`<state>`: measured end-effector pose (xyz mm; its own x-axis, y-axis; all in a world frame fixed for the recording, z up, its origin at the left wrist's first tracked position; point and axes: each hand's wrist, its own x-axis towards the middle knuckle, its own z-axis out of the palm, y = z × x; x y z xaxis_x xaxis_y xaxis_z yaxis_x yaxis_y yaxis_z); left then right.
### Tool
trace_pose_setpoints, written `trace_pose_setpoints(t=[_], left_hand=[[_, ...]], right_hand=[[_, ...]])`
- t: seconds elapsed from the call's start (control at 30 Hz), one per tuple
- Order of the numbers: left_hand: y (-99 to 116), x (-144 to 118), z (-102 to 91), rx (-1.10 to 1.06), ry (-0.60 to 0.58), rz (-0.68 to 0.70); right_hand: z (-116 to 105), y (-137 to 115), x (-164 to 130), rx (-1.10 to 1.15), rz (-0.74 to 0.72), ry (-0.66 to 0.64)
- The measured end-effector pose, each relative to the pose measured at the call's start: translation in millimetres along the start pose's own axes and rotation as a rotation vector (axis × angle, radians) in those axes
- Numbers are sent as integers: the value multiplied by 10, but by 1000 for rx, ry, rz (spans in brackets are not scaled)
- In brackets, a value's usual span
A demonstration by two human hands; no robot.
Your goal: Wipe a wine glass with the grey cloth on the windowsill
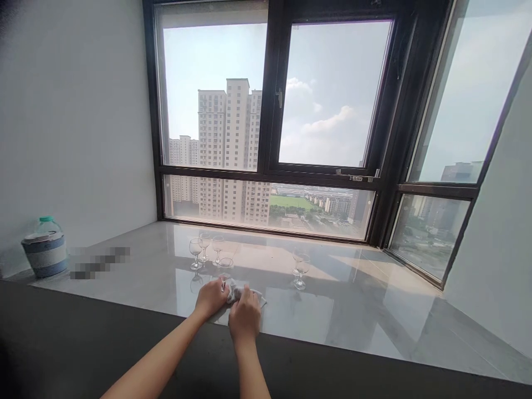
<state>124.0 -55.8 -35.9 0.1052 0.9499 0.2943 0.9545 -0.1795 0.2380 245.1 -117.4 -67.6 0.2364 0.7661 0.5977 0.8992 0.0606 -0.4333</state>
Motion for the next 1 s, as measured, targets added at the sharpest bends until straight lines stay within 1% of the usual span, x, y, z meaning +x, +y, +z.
trace_pose_setpoints(t=[0.57,1.0], left_hand=[[33,-22,-56,2,-9,-11],[17,-23,-48,-16,-26,-1]], right_hand=[[-6,-2,8,15,15,-12],[-27,-9,8,10,18,-17]])
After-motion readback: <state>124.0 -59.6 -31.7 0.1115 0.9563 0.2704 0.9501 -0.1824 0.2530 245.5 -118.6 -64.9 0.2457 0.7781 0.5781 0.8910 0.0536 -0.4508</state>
